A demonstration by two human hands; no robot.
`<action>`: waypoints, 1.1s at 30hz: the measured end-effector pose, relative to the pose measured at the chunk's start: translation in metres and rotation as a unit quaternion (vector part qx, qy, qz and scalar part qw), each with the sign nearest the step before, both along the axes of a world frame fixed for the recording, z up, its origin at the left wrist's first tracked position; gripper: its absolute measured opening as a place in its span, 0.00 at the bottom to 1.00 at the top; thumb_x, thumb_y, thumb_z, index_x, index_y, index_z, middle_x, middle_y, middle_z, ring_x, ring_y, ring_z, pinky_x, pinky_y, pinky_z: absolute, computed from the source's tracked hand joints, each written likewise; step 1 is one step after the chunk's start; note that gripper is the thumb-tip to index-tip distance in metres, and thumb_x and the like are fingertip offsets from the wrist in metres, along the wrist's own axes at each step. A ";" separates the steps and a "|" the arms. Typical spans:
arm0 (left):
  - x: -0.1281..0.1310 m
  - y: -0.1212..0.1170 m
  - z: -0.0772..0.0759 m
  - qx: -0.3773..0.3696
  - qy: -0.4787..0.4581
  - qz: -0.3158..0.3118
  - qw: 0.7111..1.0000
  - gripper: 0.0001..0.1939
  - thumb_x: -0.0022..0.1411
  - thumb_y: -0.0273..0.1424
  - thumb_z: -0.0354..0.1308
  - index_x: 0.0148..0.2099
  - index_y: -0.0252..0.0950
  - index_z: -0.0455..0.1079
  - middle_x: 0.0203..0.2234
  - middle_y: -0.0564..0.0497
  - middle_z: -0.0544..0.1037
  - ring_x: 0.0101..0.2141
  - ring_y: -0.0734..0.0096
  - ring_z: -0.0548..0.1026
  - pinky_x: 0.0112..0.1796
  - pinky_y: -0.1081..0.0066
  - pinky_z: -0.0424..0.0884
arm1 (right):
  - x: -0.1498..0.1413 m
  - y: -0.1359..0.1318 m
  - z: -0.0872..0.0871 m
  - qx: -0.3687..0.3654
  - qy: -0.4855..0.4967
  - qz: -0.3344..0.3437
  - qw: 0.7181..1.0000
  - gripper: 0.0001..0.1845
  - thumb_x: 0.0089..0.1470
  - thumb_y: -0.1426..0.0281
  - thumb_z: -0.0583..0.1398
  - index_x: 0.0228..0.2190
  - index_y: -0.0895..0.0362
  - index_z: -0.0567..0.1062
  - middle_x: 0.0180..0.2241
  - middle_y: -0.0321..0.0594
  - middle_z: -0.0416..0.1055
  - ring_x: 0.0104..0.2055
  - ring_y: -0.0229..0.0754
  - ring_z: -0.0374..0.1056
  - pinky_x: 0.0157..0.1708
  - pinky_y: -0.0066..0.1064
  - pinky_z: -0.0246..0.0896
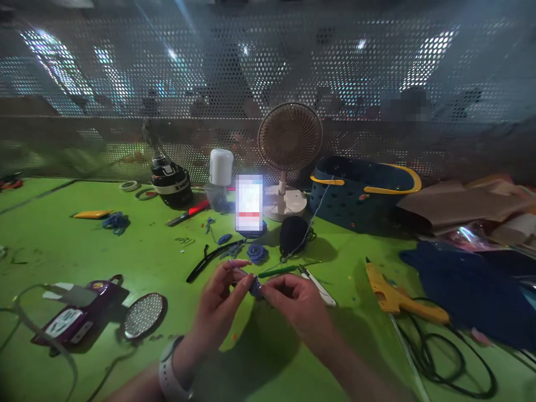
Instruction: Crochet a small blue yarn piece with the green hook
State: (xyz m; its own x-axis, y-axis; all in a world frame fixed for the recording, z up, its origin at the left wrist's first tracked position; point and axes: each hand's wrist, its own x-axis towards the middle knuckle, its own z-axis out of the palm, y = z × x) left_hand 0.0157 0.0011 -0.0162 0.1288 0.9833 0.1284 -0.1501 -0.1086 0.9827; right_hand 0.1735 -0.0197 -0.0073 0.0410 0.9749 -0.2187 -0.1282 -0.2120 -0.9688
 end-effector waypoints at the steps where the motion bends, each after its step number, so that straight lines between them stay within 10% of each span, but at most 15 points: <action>1: 0.000 0.001 0.001 -0.030 -0.029 -0.009 0.999 0.13 0.60 0.35 0.63 0.46 0.38 0.71 0.25 0.55 0.75 0.29 0.73 0.72 0.34 0.73 0.67 | 0.000 0.001 0.001 0.007 0.002 0.006 1.000 0.17 0.35 0.57 0.74 0.23 0.56 0.81 0.23 0.35 0.76 0.26 0.36 0.69 0.28 0.27 0.65; 11: -0.003 0.005 0.002 -0.140 -0.146 -0.060 0.977 0.17 0.55 0.39 0.69 0.43 0.36 0.74 0.24 0.56 0.74 0.30 0.76 0.70 0.37 0.74 0.65 | 0.014 0.002 -0.007 0.014 -0.026 0.022 0.999 0.16 0.41 0.58 0.72 0.26 0.57 0.82 0.24 0.37 0.76 0.24 0.36 0.68 0.25 0.27 0.64; 33: -0.006 0.003 0.004 -0.037 -0.023 -0.053 0.998 0.17 0.59 0.41 0.64 0.45 0.36 0.72 0.25 0.53 0.73 0.30 0.70 0.70 0.34 0.71 0.66 | 0.013 0.003 -0.006 0.001 0.025 -0.009 1.000 0.18 0.37 0.60 0.74 0.30 0.56 0.82 0.28 0.39 0.80 0.30 0.42 0.74 0.31 0.32 0.69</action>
State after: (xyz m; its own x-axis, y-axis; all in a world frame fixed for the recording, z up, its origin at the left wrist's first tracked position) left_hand 0.0098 0.0045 -0.0125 0.2290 0.9713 0.0644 -0.2016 -0.0174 0.9793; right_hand 0.1866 -0.0164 -0.0138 0.0485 0.9745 -0.2190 -0.1804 -0.2072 -0.9615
